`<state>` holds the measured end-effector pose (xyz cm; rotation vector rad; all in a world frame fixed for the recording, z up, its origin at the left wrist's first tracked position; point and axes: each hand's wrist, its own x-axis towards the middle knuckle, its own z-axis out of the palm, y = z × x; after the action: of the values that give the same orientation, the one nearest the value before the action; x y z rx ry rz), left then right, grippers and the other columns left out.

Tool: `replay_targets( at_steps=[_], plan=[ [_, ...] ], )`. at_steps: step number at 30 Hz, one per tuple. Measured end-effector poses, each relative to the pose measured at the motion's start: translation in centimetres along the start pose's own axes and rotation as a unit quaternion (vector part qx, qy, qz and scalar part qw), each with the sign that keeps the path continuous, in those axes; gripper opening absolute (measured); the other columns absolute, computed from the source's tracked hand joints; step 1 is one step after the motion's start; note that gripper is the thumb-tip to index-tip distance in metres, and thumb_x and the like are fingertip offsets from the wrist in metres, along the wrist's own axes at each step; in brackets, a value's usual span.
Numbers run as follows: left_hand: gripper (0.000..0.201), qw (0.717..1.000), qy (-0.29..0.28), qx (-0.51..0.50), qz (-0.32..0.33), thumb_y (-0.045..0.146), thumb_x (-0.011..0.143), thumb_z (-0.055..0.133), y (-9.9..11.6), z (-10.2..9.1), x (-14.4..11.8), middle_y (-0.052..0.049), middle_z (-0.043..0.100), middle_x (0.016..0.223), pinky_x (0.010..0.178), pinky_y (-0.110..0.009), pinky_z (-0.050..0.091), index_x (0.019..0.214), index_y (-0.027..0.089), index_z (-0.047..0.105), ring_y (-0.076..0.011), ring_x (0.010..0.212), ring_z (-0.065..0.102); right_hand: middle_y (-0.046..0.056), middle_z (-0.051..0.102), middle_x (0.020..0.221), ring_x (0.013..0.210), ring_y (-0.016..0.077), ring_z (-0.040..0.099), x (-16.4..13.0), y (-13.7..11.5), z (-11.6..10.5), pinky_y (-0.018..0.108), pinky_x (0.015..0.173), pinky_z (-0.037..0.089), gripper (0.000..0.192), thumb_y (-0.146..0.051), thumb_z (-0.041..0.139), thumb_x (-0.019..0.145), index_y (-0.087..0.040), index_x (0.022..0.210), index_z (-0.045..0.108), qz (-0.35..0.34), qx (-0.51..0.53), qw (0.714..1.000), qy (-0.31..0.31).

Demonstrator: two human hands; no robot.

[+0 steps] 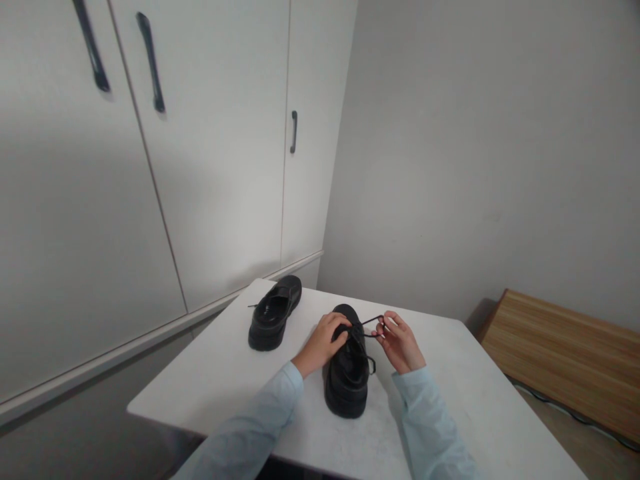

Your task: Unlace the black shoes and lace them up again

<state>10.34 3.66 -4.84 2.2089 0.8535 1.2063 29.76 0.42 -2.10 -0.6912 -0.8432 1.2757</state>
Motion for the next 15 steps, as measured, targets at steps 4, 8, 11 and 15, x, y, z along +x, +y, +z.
replay_targets(
  at_steps=[4,8,11,15],
  plan=[
    [0.019,1.000,-0.001,0.000,0.001,0.023,0.084,0.049,-0.05,-0.02,-0.02,-0.007,0.056,0.109,0.098,-0.038,0.036,0.100,0.021,0.059,-0.0207,0.109,0.048,-0.003,0.061,0.073,0.051,0.0071,0.050,0.12,0.25,-0.11,0.022,0.049,0.044,0.021,-0.023,0.076,0.062,-0.022,0.077,0.060,-0.012,-0.005,1.000,0.013],
    [0.019,1.000,-0.001,0.000,0.001,0.023,0.084,0.049,-0.23,0.02,-0.09,-0.007,0.056,0.110,0.099,-0.037,0.035,0.100,0.021,0.059,-0.0202,0.110,0.048,-0.003,0.061,0.072,0.048,0.0065,0.048,0.21,0.27,-0.04,0.021,0.045,0.039,0.022,-0.023,0.076,0.061,-0.022,0.075,0.060,-0.023,-0.012,1.000,0.017],
    [0.019,1.000,-0.003,-0.002,-0.001,0.022,0.084,0.049,-0.24,0.03,-0.10,-0.007,0.055,0.111,0.099,-0.037,0.035,0.100,0.021,0.059,-0.0202,0.110,0.047,-0.003,0.061,0.071,0.046,0.0063,0.046,0.28,0.31,-0.06,0.020,0.042,0.037,0.021,-0.023,0.076,0.060,-0.021,0.074,0.060,-0.031,-0.019,0.999,0.019],
    [0.019,1.000,-0.003,-0.004,-0.003,0.022,0.084,0.049,-0.05,0.00,-0.04,-0.007,0.056,0.110,0.099,-0.038,0.035,0.100,0.021,0.059,-0.0209,0.109,0.048,-0.002,0.062,0.071,0.046,0.0058,0.046,0.40,0.40,-0.23,0.018,0.040,0.033,0.022,-0.023,0.077,0.060,-0.020,0.073,0.059,-0.034,-0.022,0.999,0.023]
  ],
)
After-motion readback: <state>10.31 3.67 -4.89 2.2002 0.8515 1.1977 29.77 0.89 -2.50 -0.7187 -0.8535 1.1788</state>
